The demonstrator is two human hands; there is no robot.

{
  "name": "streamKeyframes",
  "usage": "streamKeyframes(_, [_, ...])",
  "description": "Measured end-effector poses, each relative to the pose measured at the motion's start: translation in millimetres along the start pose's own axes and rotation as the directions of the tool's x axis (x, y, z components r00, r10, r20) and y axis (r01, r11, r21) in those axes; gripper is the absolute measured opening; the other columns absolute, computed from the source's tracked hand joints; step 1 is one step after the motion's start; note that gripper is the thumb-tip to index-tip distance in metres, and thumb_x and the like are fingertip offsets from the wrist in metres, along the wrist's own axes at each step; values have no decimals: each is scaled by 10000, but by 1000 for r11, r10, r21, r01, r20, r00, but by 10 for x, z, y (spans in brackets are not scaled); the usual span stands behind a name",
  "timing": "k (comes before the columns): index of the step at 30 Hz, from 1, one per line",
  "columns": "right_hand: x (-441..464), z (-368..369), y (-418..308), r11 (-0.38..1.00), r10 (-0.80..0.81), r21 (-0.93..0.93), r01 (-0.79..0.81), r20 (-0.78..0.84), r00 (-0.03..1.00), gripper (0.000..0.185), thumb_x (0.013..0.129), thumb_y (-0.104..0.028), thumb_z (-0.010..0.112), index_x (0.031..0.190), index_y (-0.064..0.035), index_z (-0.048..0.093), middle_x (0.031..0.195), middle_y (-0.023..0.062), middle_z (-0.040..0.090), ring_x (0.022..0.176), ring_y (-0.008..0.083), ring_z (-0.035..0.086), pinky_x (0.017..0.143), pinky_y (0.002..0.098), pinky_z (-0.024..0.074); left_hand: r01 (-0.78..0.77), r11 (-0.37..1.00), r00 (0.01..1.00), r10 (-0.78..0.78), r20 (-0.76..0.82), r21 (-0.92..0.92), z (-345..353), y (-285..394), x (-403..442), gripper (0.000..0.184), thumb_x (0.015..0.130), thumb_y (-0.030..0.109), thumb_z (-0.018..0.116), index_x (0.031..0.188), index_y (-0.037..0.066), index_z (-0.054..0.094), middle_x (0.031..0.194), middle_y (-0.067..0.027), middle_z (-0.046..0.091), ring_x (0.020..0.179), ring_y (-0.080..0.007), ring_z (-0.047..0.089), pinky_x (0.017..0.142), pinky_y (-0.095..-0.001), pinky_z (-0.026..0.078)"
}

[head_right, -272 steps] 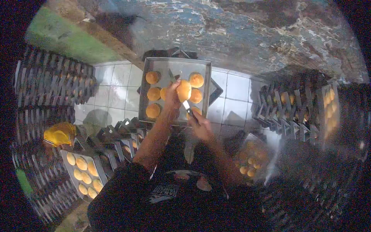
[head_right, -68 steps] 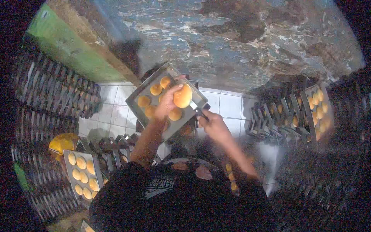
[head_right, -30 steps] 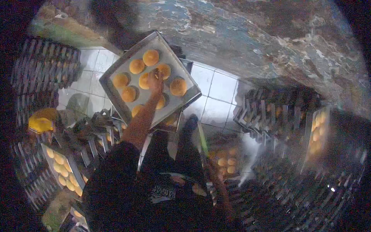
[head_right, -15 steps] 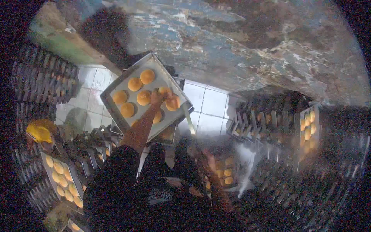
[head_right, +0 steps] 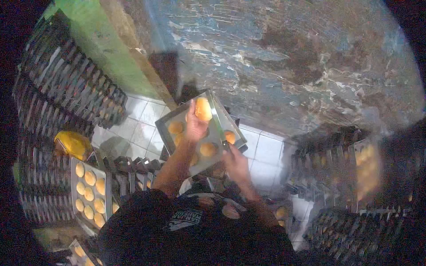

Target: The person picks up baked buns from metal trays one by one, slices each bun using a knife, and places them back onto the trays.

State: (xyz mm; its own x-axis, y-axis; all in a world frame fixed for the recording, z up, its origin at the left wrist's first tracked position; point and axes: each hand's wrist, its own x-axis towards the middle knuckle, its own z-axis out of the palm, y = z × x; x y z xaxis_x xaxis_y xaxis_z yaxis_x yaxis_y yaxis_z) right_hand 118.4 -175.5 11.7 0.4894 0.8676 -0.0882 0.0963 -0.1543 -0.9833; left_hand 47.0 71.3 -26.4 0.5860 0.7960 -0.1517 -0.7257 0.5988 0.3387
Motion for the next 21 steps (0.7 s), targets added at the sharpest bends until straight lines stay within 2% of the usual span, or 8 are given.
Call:
streamKeyframes(2, [-66,24,-99,1000,-15,-18,15,-5,1000,393,1040,-215,589,1395,-46,576,785,-12,622,550,28,459,490,209,391,-22,1000,1000,22,-4,0,33,40,5,368,986,464,646,1098,115,678,1009,-15,739,924,-168,707,841,-354,574])
streamKeyframes(5, [-173,8,-169,998,67,-21,-67,-16,998,403,1040,-210,585,1409,-48,568,793,-11,627,561,28,457,501,212,400,-10,1000,999,10,-30,-1,60,49,-16,353,971,448,673,1081,113,684,991,-9,740,902,-164,708,832,-356,572])
streamKeyframes(8, [-220,-39,-215,998,55,-38,-56,-25,998,407,1035,-191,581,1420,-57,566,788,-6,632,563,31,459,507,214,400,48,995,998,-43,-55,88,166,-25,-148,343,968,438,678,1087,116,682,1000,-9,740,905,-168,708,831,-356,572])
streamKeyframes(10, [-107,-72,-273,995,31,-95,-38,-79,996,396,1026,-171,580,1405,-55,580,773,1,634,567,34,464,505,226,399,105,981,994,-106,0,164,212,-155,-261,327,977,420,666,1096,116,681,1004,-15,738,899,-176,710,830,-366,574])
streamKeyframes(15, [-72,-167,-440,995,-57,-89,52,-55,997,384,1016,-155,581,1386,-54,603,765,3,641,565,46,466,513,240,405,126,982,989,-135,56,141,108,-175,-181,324,985,395,654,1131,106,674,1028,-32,734,953,-195,705,852,-378,574])
streamKeyframes(17, [-307,-188,-506,986,133,-99,-135,-29,991,384,1017,-141,571,1390,-57,599,768,0,645,567,49,466,525,237,408,109,986,991,-118,69,122,118,-52,-166,322,987,383,653,1141,101,672,1034,-38,732,978,-201,702,865,-382,572])
streamKeyframes(19, [-395,-208,-453,986,118,-118,-122,-35,992,379,1017,-133,566,1387,-57,600,767,0,643,566,49,464,528,237,408,115,964,993,-121,12,239,161,10,-195,292,987,329,657,1152,88,660,1045,-57,728,987,-216,702,867,-388,576])
streamKeyframes(21, [-410,-210,-433,985,116,-123,-122,-52,992,374,1018,-126,561,1384,-56,601,766,-1,641,565,50,463,530,237,408,87,939,992,-113,58,333,188,-117,-278,281,982,304,661,1150,79,655,1044,-65,725,970,-222,707,860,-391,580])
